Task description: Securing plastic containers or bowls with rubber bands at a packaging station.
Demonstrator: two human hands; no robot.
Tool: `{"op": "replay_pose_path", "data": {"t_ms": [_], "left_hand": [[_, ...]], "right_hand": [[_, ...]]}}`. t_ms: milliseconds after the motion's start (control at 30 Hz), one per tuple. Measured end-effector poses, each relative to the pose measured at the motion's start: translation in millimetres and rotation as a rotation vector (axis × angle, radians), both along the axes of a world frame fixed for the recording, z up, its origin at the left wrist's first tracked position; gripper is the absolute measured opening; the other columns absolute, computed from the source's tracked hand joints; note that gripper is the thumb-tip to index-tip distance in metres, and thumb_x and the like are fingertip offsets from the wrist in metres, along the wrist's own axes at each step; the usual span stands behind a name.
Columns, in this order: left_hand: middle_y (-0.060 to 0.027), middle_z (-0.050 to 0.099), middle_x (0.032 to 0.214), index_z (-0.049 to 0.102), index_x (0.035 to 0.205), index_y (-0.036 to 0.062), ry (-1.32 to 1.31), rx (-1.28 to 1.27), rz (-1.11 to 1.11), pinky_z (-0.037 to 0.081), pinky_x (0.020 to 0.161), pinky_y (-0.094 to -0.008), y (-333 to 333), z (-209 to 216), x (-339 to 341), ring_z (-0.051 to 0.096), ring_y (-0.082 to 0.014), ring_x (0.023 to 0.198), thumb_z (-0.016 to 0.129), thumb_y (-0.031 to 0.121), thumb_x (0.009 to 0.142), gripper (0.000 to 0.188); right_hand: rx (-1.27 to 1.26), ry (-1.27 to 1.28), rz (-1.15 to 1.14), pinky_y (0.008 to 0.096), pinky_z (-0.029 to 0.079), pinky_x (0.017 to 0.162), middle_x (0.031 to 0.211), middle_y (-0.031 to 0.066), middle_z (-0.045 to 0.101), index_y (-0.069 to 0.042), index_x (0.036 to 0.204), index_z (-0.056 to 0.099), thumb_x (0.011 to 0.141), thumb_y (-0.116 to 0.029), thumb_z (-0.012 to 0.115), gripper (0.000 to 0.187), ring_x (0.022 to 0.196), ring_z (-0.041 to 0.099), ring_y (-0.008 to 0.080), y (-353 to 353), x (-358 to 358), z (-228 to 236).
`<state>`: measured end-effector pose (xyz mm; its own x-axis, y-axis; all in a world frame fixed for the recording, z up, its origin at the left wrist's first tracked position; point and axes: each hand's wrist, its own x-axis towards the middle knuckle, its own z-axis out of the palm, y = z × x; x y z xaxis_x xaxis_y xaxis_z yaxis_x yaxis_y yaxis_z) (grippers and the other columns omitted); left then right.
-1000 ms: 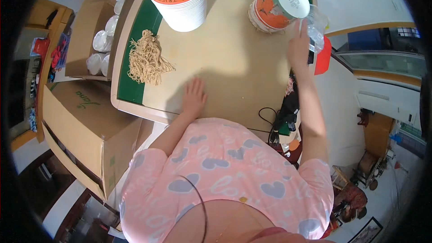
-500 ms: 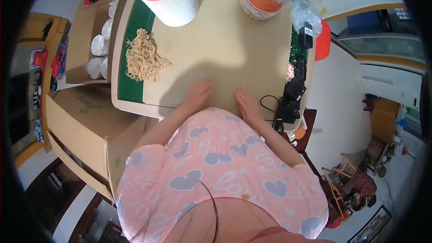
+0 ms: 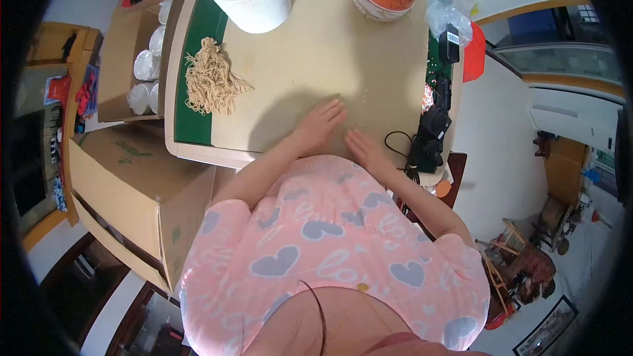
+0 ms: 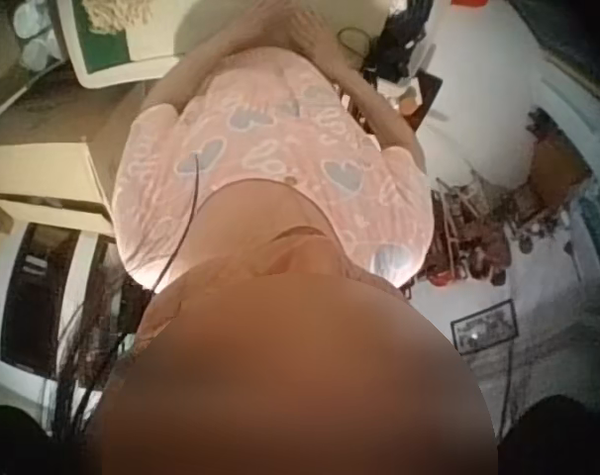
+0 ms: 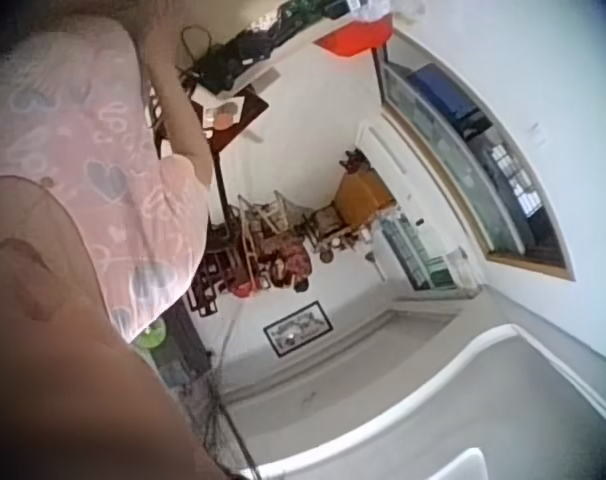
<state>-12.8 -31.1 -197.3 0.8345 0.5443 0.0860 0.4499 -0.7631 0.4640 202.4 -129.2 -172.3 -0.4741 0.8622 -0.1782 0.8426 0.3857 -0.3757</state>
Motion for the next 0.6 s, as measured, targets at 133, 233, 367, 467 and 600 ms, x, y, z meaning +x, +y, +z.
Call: {"op": "replay_pose_path", "data": {"t_ms": [133,233,367,467,600], "left_hand": [[-0.0177,0.041,0.133,0.044,0.124,-0.0007,-0.155,-0.106,0.228,0.026,0.107,-0.0447,-17.7,-29.5,-71.1,0.035,-0.0305,0.127,0.05,0.005,0.078,0.048],[-0.0175,0.041,0.133,0.044,0.125,-0.0004,0.007,-0.073,0.32,0.026,0.106,-0.0452,-32.6,-23.1,-108.9,0.035,-0.0314,0.127,0.049,0.006,0.08,0.046],[-0.0155,0.04,0.135,0.044,0.126,0.0017,0.053,0.024,0.479,0.027,0.106,-0.0453,-35.8,-7.3,-103.7,0.035,-0.0298,0.128,0.047,0.009,0.084,0.043],[-0.0135,0.039,0.136,0.044,0.127,0.0039,0.039,0.063,0.427,0.027,0.105,-0.0451,-41.8,-30.3,-100.9,0.034,-0.028,0.128,0.047,0.013,0.086,0.042],[-0.01,0.039,0.137,0.045,0.128,0.0093,0.055,0.13,0.127,0.027,0.105,-0.0449,-70.8,-50.4,-109.9,0.035,-0.0263,0.128,0.05,0.019,0.086,0.043]], "right_hand": [[-0.077,0.081,0.299,0.0429,0.023,0.108,0.146,0.0083,0.027,-0.006,0.137,0.031,0.083,-0.02,0.045,0.058,0.134,0.025,0.0262,-38.9,5.1,-10.5],[-0.049,0.067,0.329,0.043,0.023,0.108,0.146,0.007,0.025,-0.008,0.137,0.033,0.084,-0.022,0.044,0.056,0.134,0.025,0.0254,-27.5,-10.9,-17.9],[-0.094,0.217,0.369,0.0442,0.022,0.107,0.144,0.0074,0.03,-0.008,0.134,0.037,0.086,-0.027,0.046,0.053,0.133,0.026,0.025,17.0,-68.6,-40.0],[0.056,0.216,0.415,0.0451,0.022,0.107,0.142,0.0079,0.033,-0.007,0.133,0.04,0.086,-0.029,0.048,0.053,0.133,0.027,0.0257,38.0,-87.4,-58.4],[0.118,0.099,-0.04,0.0448,0.022,0.107,0.141,0.0108,0.034,-0.006,0.134,0.037,0.085,-0.029,0.051,0.055,0.132,0.028,0.0264,65.5,-47.0,-47.1]]}}
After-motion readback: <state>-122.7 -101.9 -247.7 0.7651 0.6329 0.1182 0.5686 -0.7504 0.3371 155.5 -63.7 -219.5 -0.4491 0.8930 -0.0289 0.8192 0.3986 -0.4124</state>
